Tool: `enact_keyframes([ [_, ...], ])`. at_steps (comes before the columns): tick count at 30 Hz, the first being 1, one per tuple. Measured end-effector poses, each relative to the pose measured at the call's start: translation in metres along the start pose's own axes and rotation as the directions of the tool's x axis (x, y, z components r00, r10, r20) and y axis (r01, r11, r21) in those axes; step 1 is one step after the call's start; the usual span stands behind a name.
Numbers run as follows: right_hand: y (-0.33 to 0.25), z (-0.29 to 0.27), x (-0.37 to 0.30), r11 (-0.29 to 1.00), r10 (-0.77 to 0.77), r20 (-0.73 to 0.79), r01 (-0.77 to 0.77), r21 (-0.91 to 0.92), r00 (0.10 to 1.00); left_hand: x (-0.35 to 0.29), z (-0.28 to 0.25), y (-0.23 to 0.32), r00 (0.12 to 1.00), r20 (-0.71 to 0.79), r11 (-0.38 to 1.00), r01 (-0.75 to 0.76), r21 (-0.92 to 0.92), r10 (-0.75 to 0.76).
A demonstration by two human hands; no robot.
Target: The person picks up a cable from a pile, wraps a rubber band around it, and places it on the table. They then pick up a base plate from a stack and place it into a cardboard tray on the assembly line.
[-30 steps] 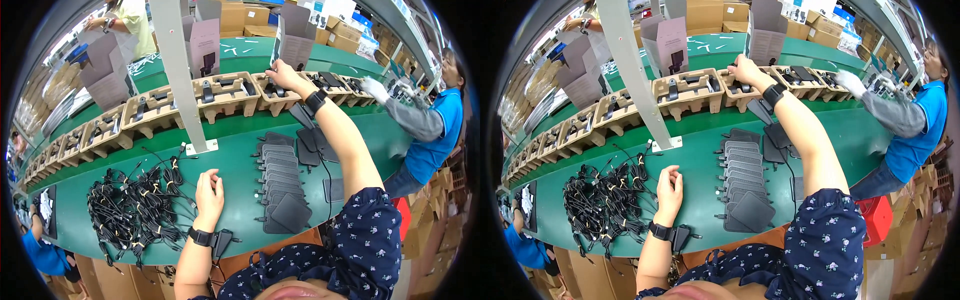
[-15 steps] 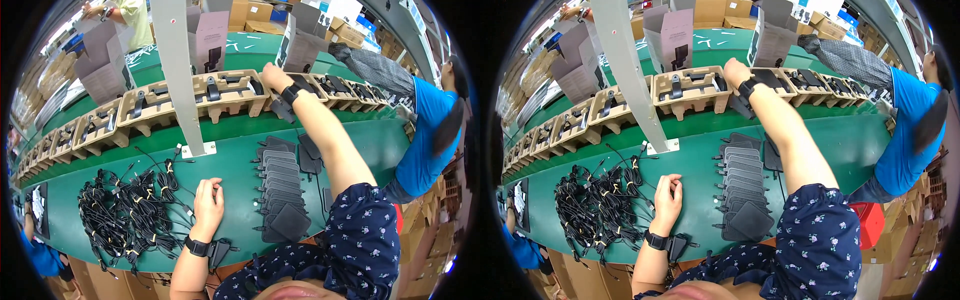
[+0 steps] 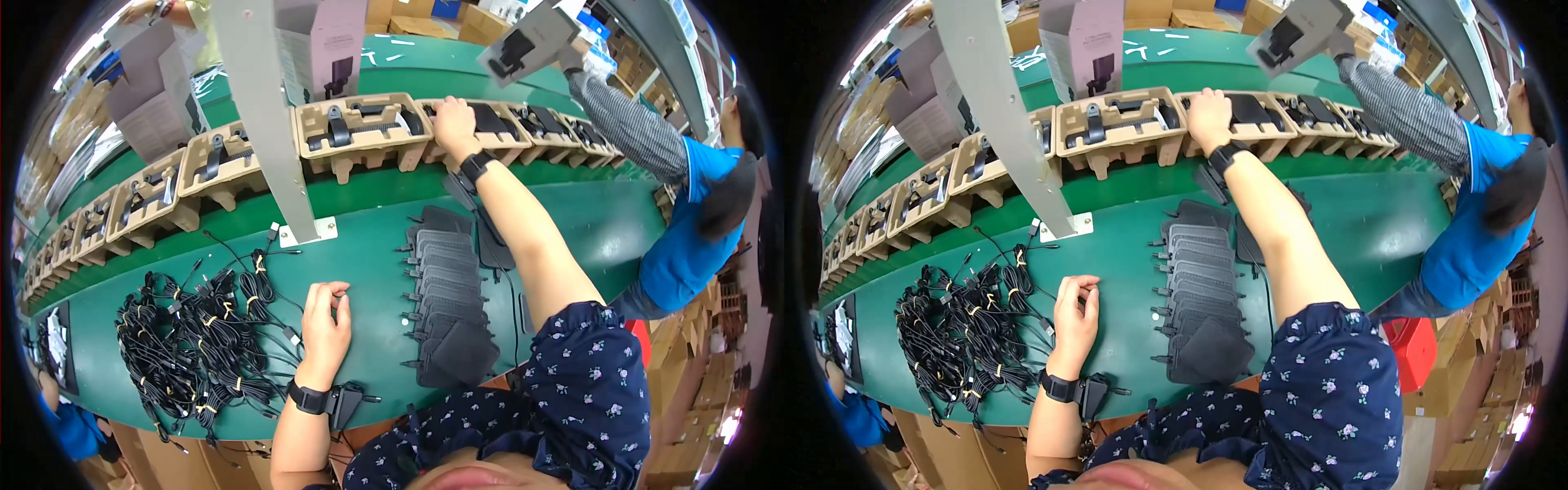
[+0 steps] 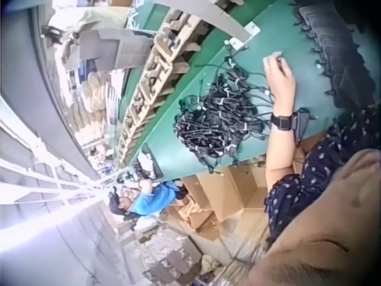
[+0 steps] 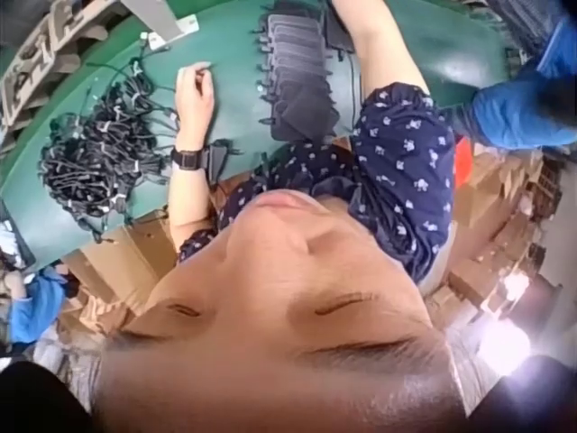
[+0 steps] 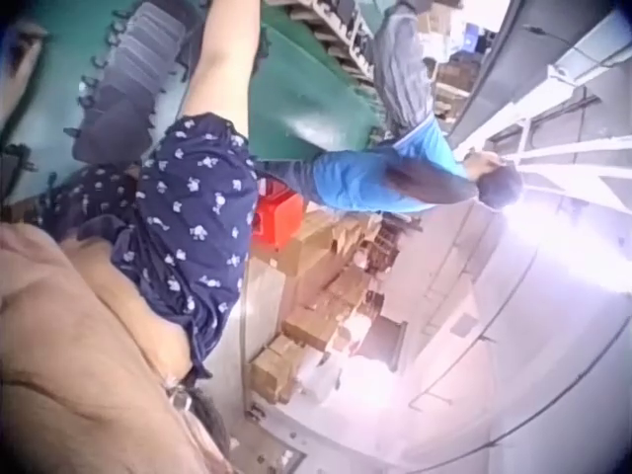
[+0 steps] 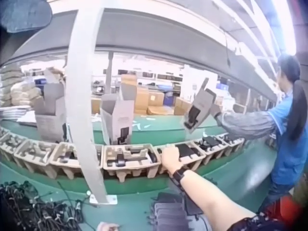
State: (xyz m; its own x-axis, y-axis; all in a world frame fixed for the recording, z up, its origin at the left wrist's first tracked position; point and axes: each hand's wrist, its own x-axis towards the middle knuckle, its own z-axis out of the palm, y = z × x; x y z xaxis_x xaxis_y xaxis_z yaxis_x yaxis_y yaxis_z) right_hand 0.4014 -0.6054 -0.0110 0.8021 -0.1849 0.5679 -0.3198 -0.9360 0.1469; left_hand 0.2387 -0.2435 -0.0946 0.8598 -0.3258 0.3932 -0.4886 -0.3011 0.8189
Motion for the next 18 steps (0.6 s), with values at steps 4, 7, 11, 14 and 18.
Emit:
enact_keyframes([
  [4, 0.004, 0.012, 0.004, 0.963, 0.006, -0.027, 0.002, 0.271, 1.000, 0.003, -0.003, -0.004, 1.000, 0.005, 0.999, -0.019, 0.040, 0.019],
  [7, 0.032, 0.011, 0.018, 0.971, -0.088, 0.186, 0.043, 0.234, 0.979, 0.010, 0.003, -0.004, 0.999, 0.027, 0.999, 0.029, -0.031, -0.028],
  [11, 0.039, -0.034, -0.002, 0.942, -0.284, 0.115, 0.254, 0.218, 0.952, 0.009, -0.001, -0.012, 0.990, 0.065, 0.992, 0.127, 0.000, -0.127],
  [14, 0.057, -0.057, -0.035, 0.958, -0.261, 0.044, 0.253, 0.131, 0.964, 0.006, -0.002, -0.013, 0.993, 0.066, 0.995, 0.096, 0.033, -0.098],
  [18, 0.083, -0.075, -0.088, 0.987, -0.033, 0.684, 0.131, -0.092, 0.729, 0.005, 0.002, -0.012, 0.993, 0.071, 0.995, 0.096, 0.016, -0.097],
])
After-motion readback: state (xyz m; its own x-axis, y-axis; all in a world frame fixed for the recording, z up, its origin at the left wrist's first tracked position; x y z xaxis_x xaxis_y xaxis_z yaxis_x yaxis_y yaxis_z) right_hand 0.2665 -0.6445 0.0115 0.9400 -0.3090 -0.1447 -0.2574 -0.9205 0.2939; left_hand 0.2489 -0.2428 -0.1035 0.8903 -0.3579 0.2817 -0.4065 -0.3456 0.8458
